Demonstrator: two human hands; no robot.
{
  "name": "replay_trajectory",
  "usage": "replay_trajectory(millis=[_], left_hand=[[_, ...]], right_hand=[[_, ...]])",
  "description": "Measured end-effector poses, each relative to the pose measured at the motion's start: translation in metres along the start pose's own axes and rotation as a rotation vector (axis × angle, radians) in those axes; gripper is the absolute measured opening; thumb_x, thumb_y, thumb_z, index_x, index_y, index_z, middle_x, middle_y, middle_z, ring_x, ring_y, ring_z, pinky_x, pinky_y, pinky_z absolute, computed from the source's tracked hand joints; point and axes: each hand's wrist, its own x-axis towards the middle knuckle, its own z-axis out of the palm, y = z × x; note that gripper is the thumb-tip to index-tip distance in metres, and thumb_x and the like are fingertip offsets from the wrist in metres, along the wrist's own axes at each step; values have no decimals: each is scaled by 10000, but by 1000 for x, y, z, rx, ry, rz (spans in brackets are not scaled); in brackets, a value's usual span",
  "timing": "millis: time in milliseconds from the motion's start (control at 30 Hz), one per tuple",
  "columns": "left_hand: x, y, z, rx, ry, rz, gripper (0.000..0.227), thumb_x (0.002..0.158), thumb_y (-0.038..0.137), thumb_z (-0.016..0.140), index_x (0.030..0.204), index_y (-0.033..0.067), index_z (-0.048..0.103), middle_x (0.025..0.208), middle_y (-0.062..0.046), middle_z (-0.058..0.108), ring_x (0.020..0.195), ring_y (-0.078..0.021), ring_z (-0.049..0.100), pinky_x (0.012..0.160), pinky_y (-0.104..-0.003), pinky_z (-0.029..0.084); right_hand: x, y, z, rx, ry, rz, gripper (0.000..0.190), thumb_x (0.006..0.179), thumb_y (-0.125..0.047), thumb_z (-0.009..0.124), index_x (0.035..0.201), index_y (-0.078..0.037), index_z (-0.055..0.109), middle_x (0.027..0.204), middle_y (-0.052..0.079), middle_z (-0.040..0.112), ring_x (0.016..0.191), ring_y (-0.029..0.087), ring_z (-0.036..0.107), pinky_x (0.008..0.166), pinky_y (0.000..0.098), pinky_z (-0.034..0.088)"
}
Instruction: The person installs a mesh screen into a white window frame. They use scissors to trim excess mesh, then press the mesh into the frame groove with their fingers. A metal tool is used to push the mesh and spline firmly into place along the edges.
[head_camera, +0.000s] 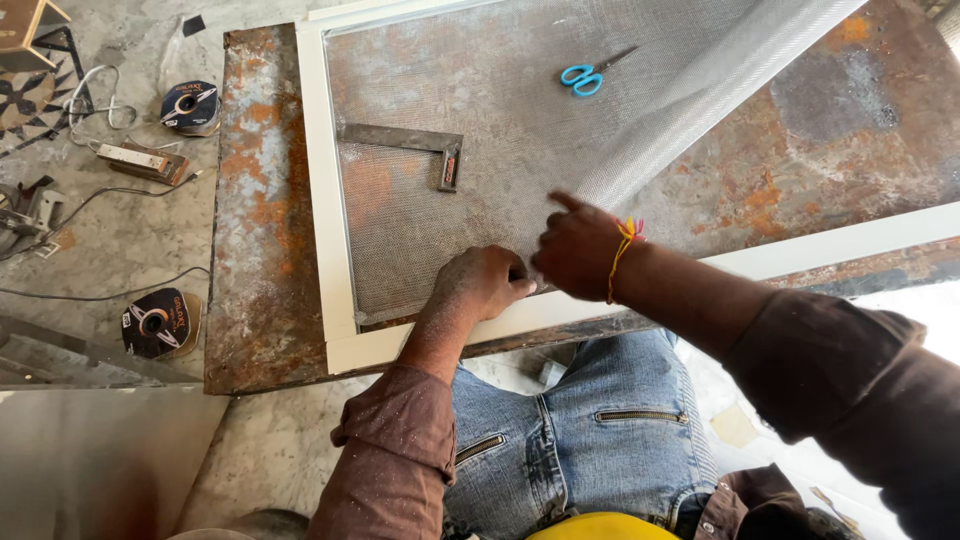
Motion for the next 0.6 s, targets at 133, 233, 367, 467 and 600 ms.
replay_trajectory(millis=[133,233,367,467,600], left_hand=[[-6,2,-2,-79,24,-32,341,932,492,684,1058,187,768,967,-35,790,906,-195,746,892,-417,576],[-7,4,-3,-79,12,-36,308,929,461,690,1067,197,767,994,-31,779,934,-198,733,898,-420,565],[-4,7,0,-105,36,61,284,909,347,675,1165,256,756,1062,-30,774,926,-212,744,894,-407,582],[2,12,3,-117,30,87,327,924,386,689,1215,248,746,1076,-49,778,936,-213,751,907,-399,592],[9,23,2,-59,12,43,371,906,483,721,1185,240,757,1058,-26,783,951,-199,740,933,-405,569]], right_hand=[[-9,15,-2,-139,28,-50,174,903,-286,635,810,-270,781,871,-16,749,986,220,691,1204,465,359],[-14,26,2,192,70,-45,198,906,-376,651,886,-225,778,893,-11,738,921,252,707,969,404,510],[-25,23,16,365,39,63,178,901,-371,658,916,-253,791,917,-12,739,930,267,699,886,422,537],[-28,16,26,457,23,138,188,901,-360,651,889,-261,811,921,-20,762,952,252,698,908,419,535],[-26,16,28,476,-68,170,218,938,-384,632,972,-258,806,982,11,765,985,255,704,926,420,544]])
